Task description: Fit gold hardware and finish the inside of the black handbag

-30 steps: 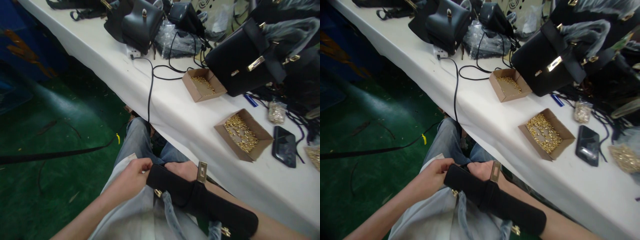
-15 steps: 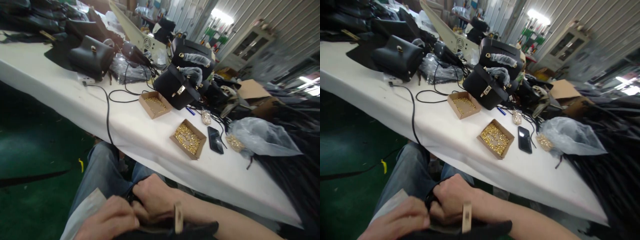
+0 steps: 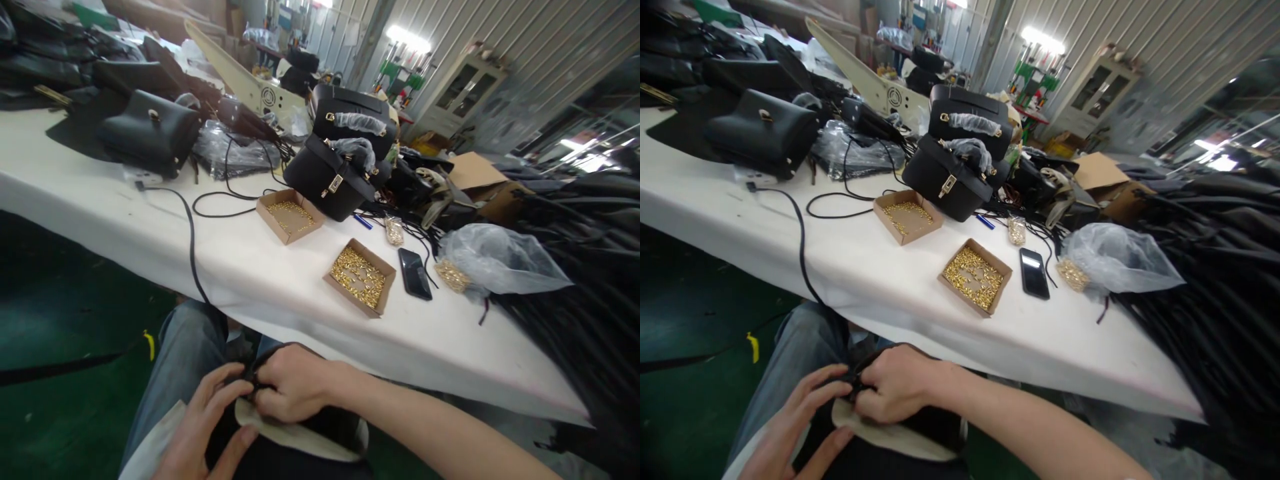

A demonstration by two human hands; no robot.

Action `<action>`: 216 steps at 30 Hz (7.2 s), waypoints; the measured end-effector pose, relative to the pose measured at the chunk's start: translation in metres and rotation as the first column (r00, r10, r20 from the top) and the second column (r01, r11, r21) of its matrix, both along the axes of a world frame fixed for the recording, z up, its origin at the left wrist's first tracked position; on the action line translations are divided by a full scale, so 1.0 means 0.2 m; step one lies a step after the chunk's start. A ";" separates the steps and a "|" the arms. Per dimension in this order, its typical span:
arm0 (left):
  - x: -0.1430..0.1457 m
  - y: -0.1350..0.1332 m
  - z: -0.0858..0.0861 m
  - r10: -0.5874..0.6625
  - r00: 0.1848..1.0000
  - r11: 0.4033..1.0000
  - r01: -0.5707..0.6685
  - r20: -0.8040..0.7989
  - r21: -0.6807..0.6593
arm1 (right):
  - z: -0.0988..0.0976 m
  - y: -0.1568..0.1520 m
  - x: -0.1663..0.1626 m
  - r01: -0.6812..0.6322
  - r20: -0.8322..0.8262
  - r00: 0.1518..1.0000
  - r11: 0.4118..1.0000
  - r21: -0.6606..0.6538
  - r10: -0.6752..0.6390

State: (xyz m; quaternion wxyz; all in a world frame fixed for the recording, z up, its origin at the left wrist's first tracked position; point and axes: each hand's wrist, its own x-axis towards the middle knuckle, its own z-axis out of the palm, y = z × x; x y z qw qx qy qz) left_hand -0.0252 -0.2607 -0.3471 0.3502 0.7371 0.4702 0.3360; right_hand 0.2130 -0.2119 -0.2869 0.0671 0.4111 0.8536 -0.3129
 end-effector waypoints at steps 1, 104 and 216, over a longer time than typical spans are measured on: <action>0.03 0.01 0.01 -0.036 0.999 0.999 0.036 0.010 -0.015 | 0.00 0.00 0.01 0.005 -0.003 1.000 1.000 -0.010 -0.005; 0.31 0.20 -0.02 -0.085 0.922 0.805 0.287 0.377 -0.519 | -0.08 -0.12 0.23 0.396 -0.460 0.693 0.826 -0.400 -0.555; 0.22 0.22 -0.06 0.049 0.914 0.682 0.265 0.404 -0.682 | 0.00 -0.26 0.20 -0.035 -0.156 0.983 0.936 0.349 0.095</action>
